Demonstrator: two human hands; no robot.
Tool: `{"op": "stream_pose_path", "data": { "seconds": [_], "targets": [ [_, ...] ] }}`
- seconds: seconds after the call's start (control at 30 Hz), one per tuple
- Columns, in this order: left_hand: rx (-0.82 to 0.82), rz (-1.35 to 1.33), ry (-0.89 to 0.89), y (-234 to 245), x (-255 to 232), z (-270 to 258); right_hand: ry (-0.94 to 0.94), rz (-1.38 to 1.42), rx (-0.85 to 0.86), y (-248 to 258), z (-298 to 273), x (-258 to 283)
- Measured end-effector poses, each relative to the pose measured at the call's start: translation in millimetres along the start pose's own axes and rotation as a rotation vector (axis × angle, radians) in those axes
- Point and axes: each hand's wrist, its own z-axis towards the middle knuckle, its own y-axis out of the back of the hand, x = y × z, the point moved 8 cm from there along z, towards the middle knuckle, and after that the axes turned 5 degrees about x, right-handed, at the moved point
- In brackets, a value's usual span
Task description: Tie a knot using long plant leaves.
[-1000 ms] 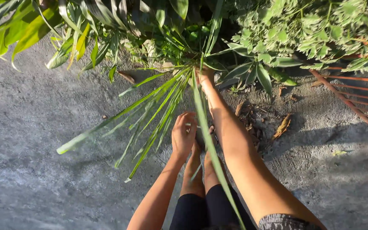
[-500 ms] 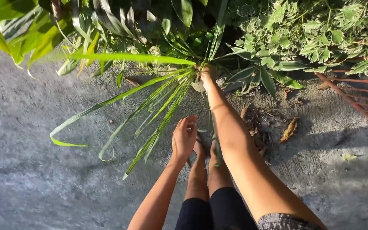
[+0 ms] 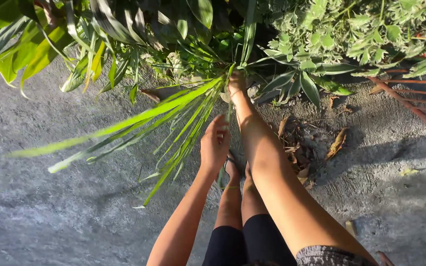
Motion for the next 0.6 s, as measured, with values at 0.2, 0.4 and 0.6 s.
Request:
{"op": "stream_pose_path", "data": {
  "seconds": [0.2,0.4,0.6],
  "targets": [
    [-0.105,0.212,0.004,19.9,-35.7,31.9,-0.32,0.293,0.13,-3.9,-35.1,-13.5],
    [-0.181,0.314,-0.201,23.4,-30.9,49.3,-0.494,0.422,0.113,-24.7,-31.1,-17.1],
    [-0.08,0.296,0.054,24.4,-24.5,53.4,-0.553,0.581,0.455,-38.5,17.1,-99.2]
  ]
}}
